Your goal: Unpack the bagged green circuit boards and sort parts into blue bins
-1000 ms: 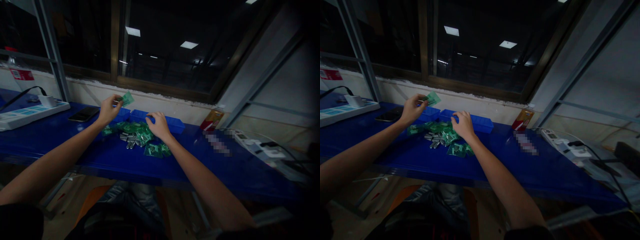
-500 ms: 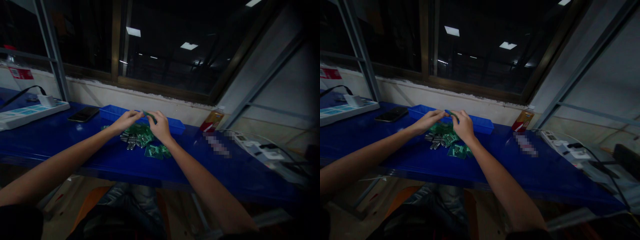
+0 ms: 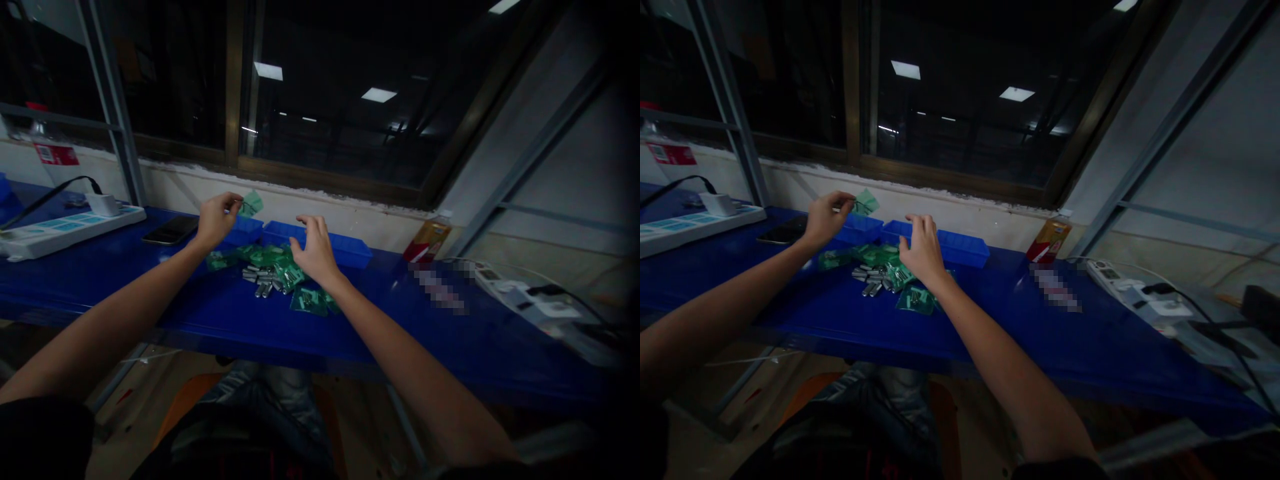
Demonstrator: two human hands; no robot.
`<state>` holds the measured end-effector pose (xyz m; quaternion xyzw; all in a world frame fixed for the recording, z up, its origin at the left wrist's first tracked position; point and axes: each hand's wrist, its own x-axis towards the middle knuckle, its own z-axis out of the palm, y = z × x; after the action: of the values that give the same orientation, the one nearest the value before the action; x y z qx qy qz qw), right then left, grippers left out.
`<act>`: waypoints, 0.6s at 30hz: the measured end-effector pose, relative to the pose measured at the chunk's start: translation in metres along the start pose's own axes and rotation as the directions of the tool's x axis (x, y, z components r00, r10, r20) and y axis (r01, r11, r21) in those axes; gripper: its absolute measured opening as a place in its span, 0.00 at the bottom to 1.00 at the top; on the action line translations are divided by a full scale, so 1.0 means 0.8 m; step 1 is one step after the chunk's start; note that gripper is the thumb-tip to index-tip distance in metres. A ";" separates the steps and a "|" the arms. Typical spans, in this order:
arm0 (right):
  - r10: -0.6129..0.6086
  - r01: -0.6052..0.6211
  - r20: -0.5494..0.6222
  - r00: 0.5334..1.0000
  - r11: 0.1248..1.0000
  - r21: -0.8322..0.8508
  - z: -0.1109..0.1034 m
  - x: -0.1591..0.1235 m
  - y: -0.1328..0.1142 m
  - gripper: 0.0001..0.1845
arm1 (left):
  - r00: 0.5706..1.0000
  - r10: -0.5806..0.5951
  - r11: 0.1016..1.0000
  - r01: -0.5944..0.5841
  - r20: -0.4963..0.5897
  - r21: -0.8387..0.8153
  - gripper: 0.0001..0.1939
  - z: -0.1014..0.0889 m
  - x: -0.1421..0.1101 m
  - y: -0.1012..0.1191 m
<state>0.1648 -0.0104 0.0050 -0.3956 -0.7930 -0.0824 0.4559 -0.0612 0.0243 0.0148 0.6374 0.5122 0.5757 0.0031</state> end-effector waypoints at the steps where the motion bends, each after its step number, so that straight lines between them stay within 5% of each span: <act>1: 0.004 -0.004 0.013 1.000 1.000 -0.015 0.001 0.000 0.002 0.21 | 0.998 0.041 0.994 -0.036 -0.042 0.101 0.12 -0.007 0.004 -0.013; 4: 0.027 -0.023 0.053 0.998 0.998 -0.062 0.004 -0.001 0.009 0.20 | 0.997 0.070 0.957 -0.061 -0.021 0.284 0.15 -0.017 0.011 -0.044; 11: 0.074 -0.059 0.121 0.990 0.991 -0.119 0.006 -0.003 0.016 0.21 | 0.960 0.047 0.875 -0.173 0.277 0.453 0.20 0.001 0.011 -0.073; 18: 0.107 -0.085 0.181 0.978 0.988 -0.126 0.009 -0.007 0.017 0.20 | 0.890 -0.173 0.850 -0.080 0.421 0.520 0.25 -0.005 0.005 -0.071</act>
<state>0.1710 -0.0008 -0.0070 -0.4657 -0.8059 -0.0690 0.3589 -0.1018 0.0512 -0.0145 0.7168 0.6501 0.2492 -0.0373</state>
